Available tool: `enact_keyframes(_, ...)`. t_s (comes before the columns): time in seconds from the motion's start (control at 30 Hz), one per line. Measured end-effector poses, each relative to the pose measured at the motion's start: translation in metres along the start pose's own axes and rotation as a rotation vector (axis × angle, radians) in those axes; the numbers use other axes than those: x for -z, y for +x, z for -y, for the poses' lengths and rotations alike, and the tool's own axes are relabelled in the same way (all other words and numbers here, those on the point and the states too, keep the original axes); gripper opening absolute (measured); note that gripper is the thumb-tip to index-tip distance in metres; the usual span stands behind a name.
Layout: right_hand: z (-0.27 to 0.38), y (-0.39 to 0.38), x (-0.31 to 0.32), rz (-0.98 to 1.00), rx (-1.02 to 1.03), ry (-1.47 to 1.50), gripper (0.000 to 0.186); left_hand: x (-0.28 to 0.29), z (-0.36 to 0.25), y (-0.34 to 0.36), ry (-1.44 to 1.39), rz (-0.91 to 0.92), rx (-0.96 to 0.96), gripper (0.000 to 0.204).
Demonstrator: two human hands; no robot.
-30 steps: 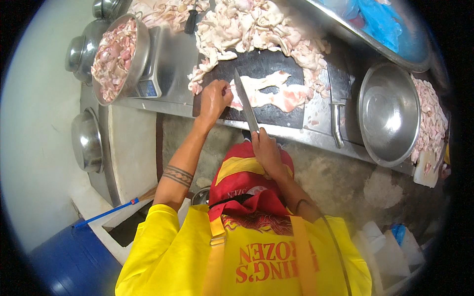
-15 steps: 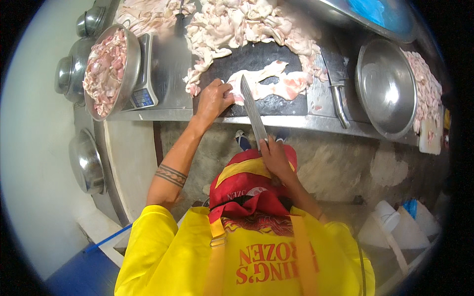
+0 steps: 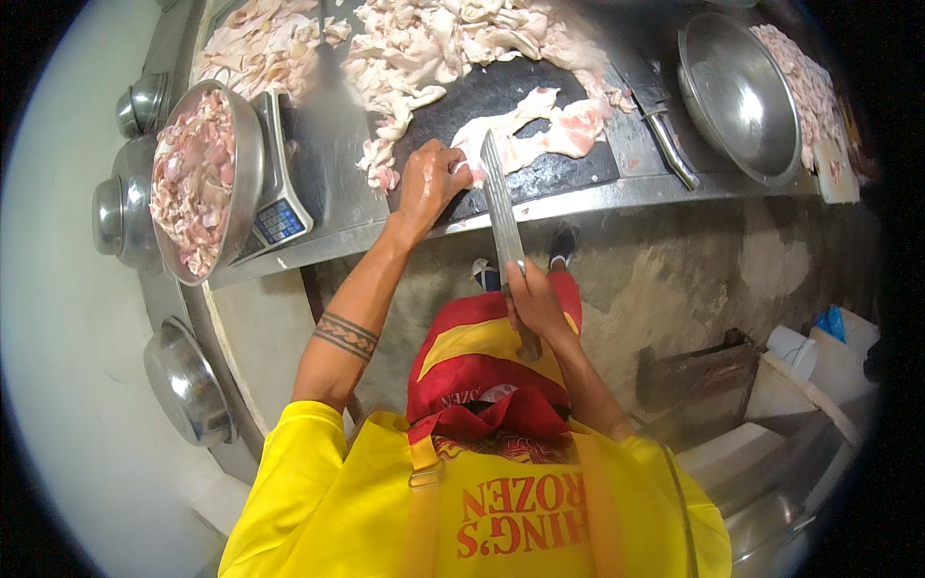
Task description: The person repeatedly slices pieces of raw meat on a cutting board using a knife. They transfer the cut pieces into a metal bowl and continue processing additional pieces from a pile on the board.
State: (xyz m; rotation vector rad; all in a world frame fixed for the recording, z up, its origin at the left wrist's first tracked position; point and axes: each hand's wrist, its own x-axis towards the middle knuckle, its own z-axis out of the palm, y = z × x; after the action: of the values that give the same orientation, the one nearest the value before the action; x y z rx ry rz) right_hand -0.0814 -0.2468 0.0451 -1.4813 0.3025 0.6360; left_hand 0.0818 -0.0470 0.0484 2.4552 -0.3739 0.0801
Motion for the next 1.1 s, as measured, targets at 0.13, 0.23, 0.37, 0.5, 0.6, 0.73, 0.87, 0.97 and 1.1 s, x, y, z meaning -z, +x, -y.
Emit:
enact_keyframes(0.13,0.003,0.035,-0.021,-0.088,0.026,0.046,0.03,0.0,-0.001,-0.002,-0.017,-0.03,-0.061,0.018)
enact_keyframes(0.23,0.005,0.044,-0.024,-0.093,0.009,0.066,0.03,0.002,0.001,0.0,-0.013,0.0,-0.046,0.017)
enact_keyframes(0.37,-0.008,0.012,-0.013,0.029,0.047,0.138,0.03,0.003,0.004,0.003,0.051,0.002,-0.03,0.019)
enact_keyframes(0.5,-0.02,0.002,-0.007,0.069,-0.037,0.14,0.03,0.002,0.005,-0.001,-0.002,0.03,-0.016,0.019)
enact_keyframes(0.6,-0.012,0.03,-0.013,0.015,0.018,0.13,0.032,0.003,0.004,-0.004,-0.003,0.017,-0.011,0.018)
enact_keyframes(0.73,0.002,0.05,-0.016,-0.071,0.034,0.013,0.033,0.009,-0.004,-0.005,-0.013,-0.021,-0.002,0.019)
enact_keyframes(0.87,0.0,0.038,-0.009,-0.144,0.003,-0.186,0.034,0.004,-0.019,-0.009,-0.012,-0.012,0.066,0.024)
enact_keyframes(0.97,-0.008,0.024,0.0,-0.241,0.136,-0.372,0.034,-0.006,-0.025,-0.006,0.017,0.002,0.002,0.027)
enact_keyframes(1.1,-0.012,0.003,0.018,-0.274,0.101,-0.406,0.034,-0.008,-0.027,-0.003,0.134,0.081,-0.057,0.029)
